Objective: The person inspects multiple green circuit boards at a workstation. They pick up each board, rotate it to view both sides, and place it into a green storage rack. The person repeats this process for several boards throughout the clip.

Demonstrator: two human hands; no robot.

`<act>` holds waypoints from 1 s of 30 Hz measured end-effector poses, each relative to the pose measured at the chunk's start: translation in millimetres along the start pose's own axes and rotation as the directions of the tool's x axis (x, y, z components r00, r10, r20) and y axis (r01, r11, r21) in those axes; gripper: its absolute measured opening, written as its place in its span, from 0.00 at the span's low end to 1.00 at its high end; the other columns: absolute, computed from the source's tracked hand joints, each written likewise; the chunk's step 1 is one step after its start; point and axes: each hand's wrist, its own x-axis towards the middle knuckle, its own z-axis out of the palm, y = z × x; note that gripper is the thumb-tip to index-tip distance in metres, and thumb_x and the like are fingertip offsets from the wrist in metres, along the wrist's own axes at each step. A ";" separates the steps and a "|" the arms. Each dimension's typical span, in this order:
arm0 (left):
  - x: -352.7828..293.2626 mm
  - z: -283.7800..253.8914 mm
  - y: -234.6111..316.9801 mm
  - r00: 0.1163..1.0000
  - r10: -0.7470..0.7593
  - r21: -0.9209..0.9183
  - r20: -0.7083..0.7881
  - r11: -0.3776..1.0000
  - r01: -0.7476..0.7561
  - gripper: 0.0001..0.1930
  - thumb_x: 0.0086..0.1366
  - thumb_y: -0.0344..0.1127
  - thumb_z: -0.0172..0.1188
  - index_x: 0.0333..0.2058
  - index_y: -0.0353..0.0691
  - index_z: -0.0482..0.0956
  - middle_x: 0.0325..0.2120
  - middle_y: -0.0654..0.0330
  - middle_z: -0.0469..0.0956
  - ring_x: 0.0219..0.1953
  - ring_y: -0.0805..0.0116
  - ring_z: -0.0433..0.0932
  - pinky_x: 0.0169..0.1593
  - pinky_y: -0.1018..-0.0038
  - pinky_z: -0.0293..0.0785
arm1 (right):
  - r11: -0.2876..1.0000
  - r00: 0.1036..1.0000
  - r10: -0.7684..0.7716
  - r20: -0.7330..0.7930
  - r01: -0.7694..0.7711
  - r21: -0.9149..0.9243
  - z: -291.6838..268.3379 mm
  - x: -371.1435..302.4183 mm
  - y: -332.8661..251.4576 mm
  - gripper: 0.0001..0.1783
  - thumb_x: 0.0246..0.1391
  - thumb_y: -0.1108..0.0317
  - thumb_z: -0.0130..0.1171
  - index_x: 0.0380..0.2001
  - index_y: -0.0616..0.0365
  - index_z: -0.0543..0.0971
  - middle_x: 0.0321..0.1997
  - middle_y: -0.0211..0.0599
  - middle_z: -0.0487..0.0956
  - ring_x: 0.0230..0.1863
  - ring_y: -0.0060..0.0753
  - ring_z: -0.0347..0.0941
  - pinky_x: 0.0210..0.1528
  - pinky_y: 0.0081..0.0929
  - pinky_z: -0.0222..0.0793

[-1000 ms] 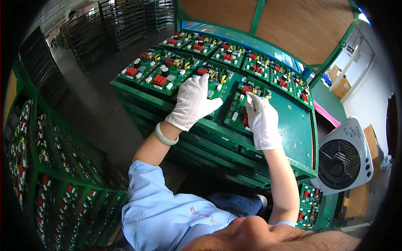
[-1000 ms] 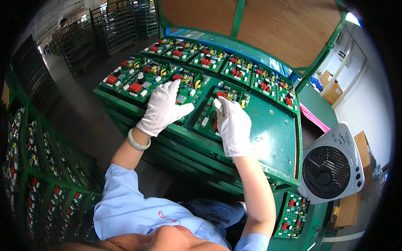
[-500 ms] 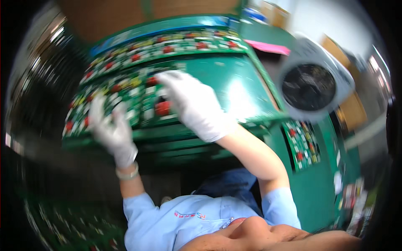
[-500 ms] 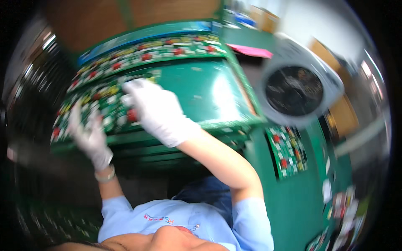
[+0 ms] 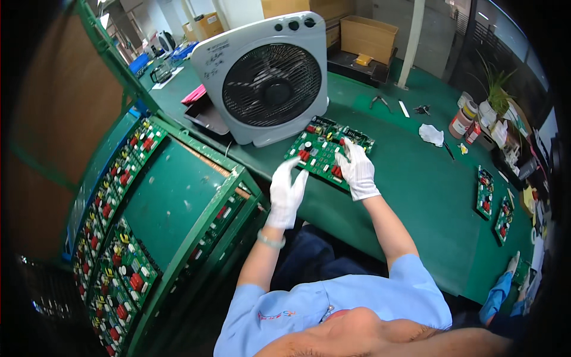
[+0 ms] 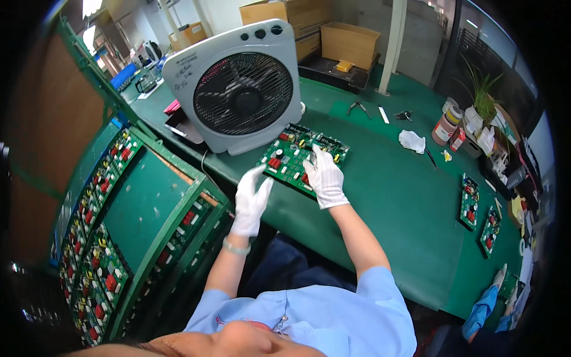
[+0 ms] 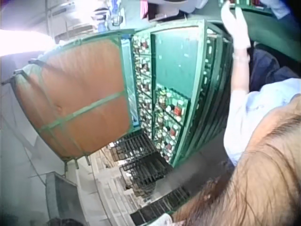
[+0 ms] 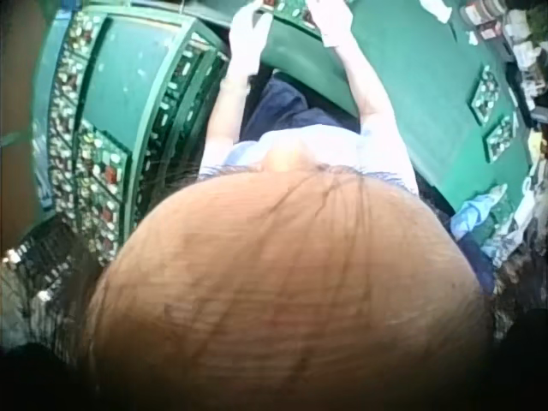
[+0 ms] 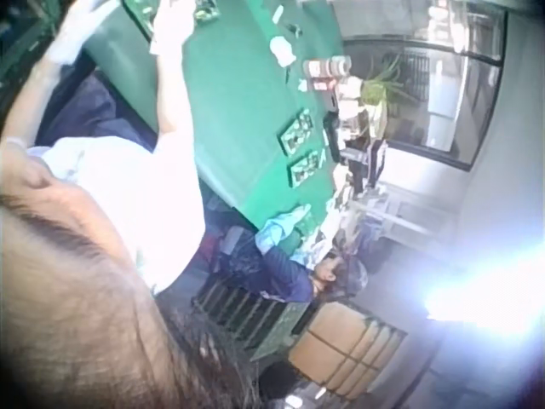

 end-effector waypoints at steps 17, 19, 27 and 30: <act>54.5 96.4 -64.6 0.912 -0.266 0.310 0.313 0.936 0.166 0.15 0.58 0.49 0.59 0.24 0.43 0.81 0.24 0.50 0.80 0.31 0.47 0.79 0.37 0.54 0.73 | 0.997 0.996 0.082 0.045 -0.082 0.005 -2.6 -29.7 93.6 0.10 0.53 0.61 0.61 0.33 0.55 0.79 0.35 0.39 0.76 0.37 0.43 0.75 0.40 0.37 0.71; 32.2 85.1 -58.5 0.960 -0.137 0.327 0.244 0.944 0.052 0.15 0.60 0.48 0.59 0.24 0.43 0.80 0.24 0.50 0.79 0.30 0.46 0.78 0.37 0.53 0.72 | 0.992 0.994 0.046 0.099 -0.057 0.113 -12.4 -40.2 105.5 0.13 0.58 0.58 0.61 0.36 0.57 0.79 0.36 0.37 0.77 0.34 0.38 0.75 0.39 0.32 0.70; 23.5 -14.0 67.0 0.986 -0.143 -0.028 0.085 0.989 0.145 0.14 0.66 0.42 0.56 0.30 0.35 0.80 0.26 0.51 0.79 0.30 0.60 0.77 0.38 0.66 0.73 | 0.953 0.996 0.011 0.088 -0.037 0.301 -104.6 -40.7 88.0 0.09 0.61 0.65 0.59 0.33 0.61 0.79 0.25 0.33 0.72 0.26 0.25 0.66 0.32 0.25 0.66; 30.5 -79.6 106.8 0.988 -0.056 -0.174 -0.145 0.984 0.030 0.10 0.66 0.32 0.53 0.29 0.33 0.78 0.26 0.55 0.80 0.32 0.67 0.78 0.40 0.72 0.73 | 0.956 0.977 -0.164 0.135 0.123 0.267 -138.8 -25.7 21.4 0.08 0.62 0.68 0.57 0.36 0.63 0.79 0.27 0.31 0.74 0.28 0.22 0.67 0.35 0.21 0.66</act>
